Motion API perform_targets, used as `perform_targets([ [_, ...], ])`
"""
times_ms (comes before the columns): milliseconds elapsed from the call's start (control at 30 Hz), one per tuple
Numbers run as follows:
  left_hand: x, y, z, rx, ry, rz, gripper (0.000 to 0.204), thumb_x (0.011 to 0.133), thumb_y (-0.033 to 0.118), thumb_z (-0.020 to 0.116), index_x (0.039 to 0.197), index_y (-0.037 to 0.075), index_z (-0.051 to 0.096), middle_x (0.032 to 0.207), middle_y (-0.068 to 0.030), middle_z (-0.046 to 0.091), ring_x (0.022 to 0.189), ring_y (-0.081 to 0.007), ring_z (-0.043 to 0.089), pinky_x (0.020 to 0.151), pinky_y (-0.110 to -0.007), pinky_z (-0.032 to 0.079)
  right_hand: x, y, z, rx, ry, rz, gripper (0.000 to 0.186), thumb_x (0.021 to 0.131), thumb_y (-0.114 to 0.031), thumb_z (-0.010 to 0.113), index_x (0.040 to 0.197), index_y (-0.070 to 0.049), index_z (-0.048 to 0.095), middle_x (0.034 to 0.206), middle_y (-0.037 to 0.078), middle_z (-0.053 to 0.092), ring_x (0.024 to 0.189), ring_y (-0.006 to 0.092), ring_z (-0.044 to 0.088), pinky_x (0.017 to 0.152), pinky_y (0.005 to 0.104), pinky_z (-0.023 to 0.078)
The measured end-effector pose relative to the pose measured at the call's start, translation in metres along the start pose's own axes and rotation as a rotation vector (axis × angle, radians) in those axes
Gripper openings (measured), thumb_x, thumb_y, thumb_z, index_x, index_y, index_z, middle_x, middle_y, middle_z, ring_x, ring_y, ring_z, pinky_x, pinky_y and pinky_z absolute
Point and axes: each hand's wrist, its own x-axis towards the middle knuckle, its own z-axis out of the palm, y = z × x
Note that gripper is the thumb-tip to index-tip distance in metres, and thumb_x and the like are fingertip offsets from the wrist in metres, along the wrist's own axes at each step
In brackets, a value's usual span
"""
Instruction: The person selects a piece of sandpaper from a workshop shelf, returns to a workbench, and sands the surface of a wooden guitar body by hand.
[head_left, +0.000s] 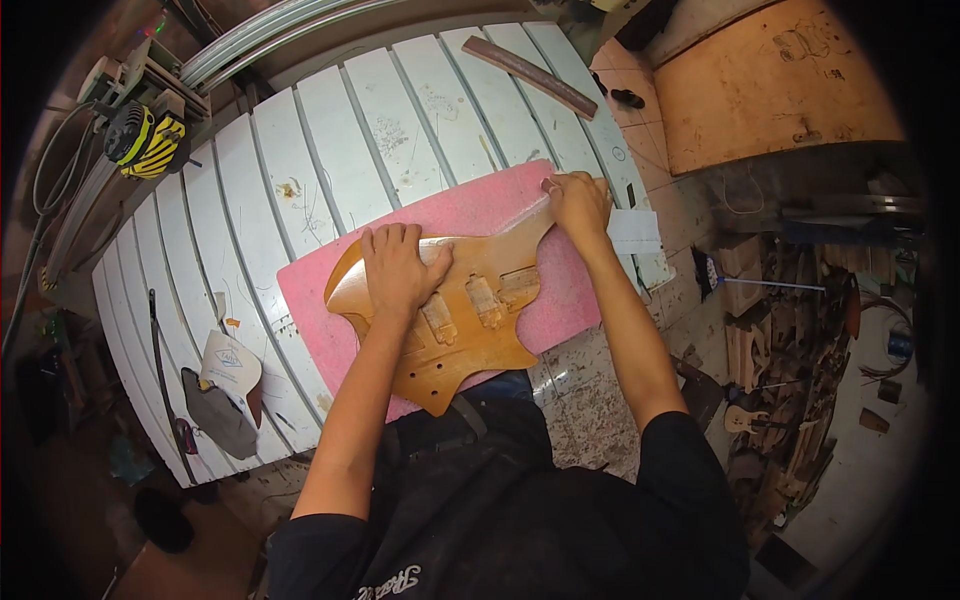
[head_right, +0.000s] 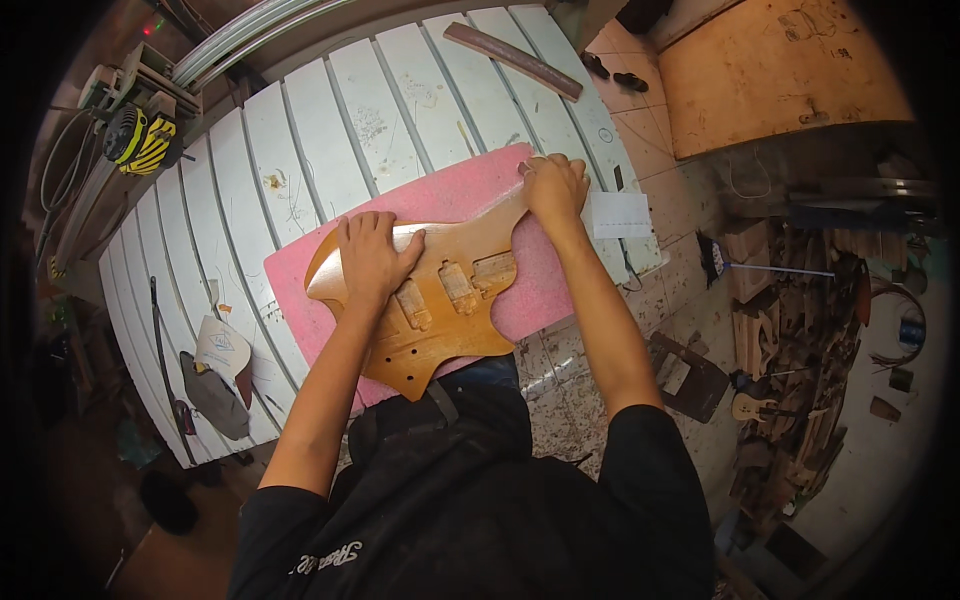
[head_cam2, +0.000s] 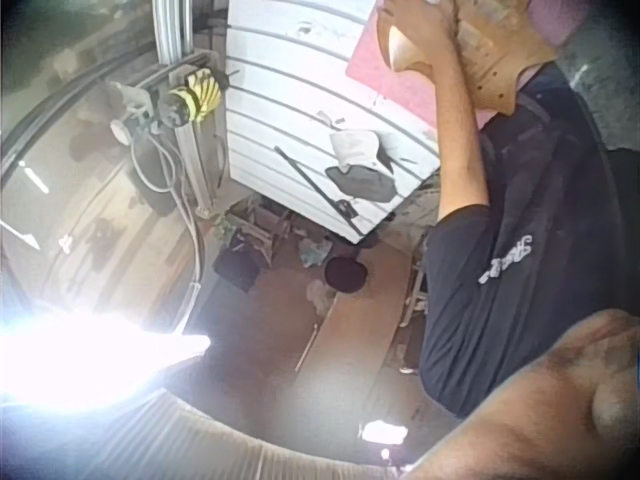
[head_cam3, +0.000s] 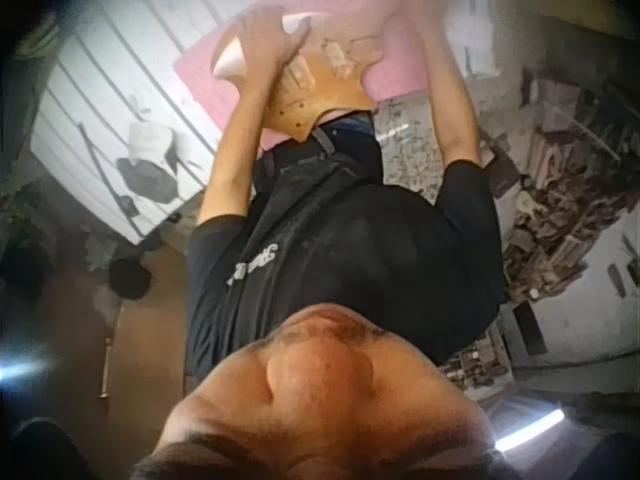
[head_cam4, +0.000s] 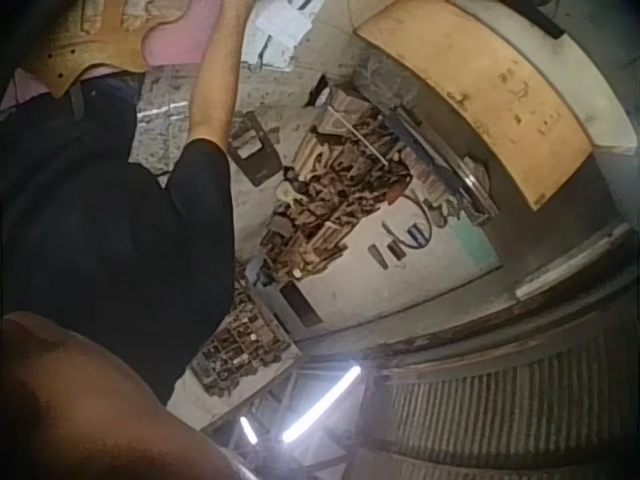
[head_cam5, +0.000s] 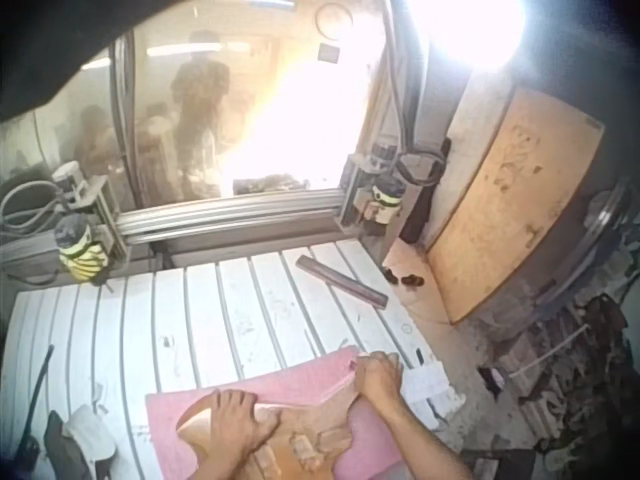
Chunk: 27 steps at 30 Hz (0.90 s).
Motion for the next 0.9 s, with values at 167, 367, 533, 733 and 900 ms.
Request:
perform_targets([
  [167, 0.001, 0.001, -0.001, 0.002, -0.013, -0.01, 0.052, 0.087, 0.049, 0.07, 0.109, 0.003, 0.071, 0.108, -0.0134, 0.067, 0.115, -0.0328, 0.058, 0.118, -0.057, 0.032, -0.042, 0.002, 0.032, 0.068, 0.028, -0.137, 0.03, 0.094, -0.022, 0.067, 0.121, -0.02, 0.079, 0.13, 0.013, 0.068, 0.124, 0.0368, 0.055, 0.102, 0.0527, 0.046],
  [367, 0.001, 0.001, -0.001, 0.005, -0.008, -0.003, 0.052, 0.087, 0.049, 0.07, 0.109, 0.003, 0.071, 0.108, -0.0138, 0.067, 0.115, -0.0329, 0.058, 0.118, -0.057, 0.032, -0.043, 0.006, 0.025, 0.131, 0.228, -0.042, 0.032, 0.092, -0.013, 0.068, 0.122, -0.019, 0.078, 0.138, 0.012, 0.064, 0.12, 0.0366, 0.057, 0.101, 0.0507, 0.048],
  [533, 0.0, 0.001, 0.0, 0.017, -0.015, -0.004, 0.051, 0.087, 0.05, 0.07, 0.108, 0.003, 0.071, 0.107, -0.014, 0.067, 0.114, -0.033, 0.058, 0.118, -0.057, 0.033, -0.065, 0.002, 0.02, 0.188, 0.026, -0.237, 0.028, 0.094, -0.016, 0.067, 0.119, -0.02, 0.079, 0.136, 0.012, 0.066, 0.108, 0.0383, 0.061, 0.099, 0.0485, 0.05],
  [733, 0.0, 0.001, 0.001, 0.016, 0.005, 0.005, 0.052, 0.087, 0.05, 0.071, 0.108, 0.003, 0.071, 0.107, -0.0139, 0.067, 0.113, -0.033, 0.058, 0.118, -0.057, 0.033, -0.055, 0.052, 0.069, -0.067, 0.088, 0.005, 0.032, 0.091, -0.017, 0.065, 0.121, -0.014, 0.077, 0.133, 0.02, 0.064, 0.115, 0.0451, 0.057, 0.103, 0.0541, 0.045],
  [900, 0.001, 0.001, 0.001, 0.04, -0.019, 0.006, 0.051, 0.087, 0.05, 0.07, 0.107, 0.003, 0.071, 0.108, -0.0137, 0.067, 0.114, -0.0329, 0.058, 0.118, -0.057, 0.033, -0.068, 0.051, 0.08, 0.004, 0.085, -0.115, 0.024, 0.093, -0.011, 0.059, 0.112, -0.01, 0.075, 0.119, 0.02, 0.063, 0.109, 0.0436, 0.057, 0.097, 0.0567, 0.046],
])
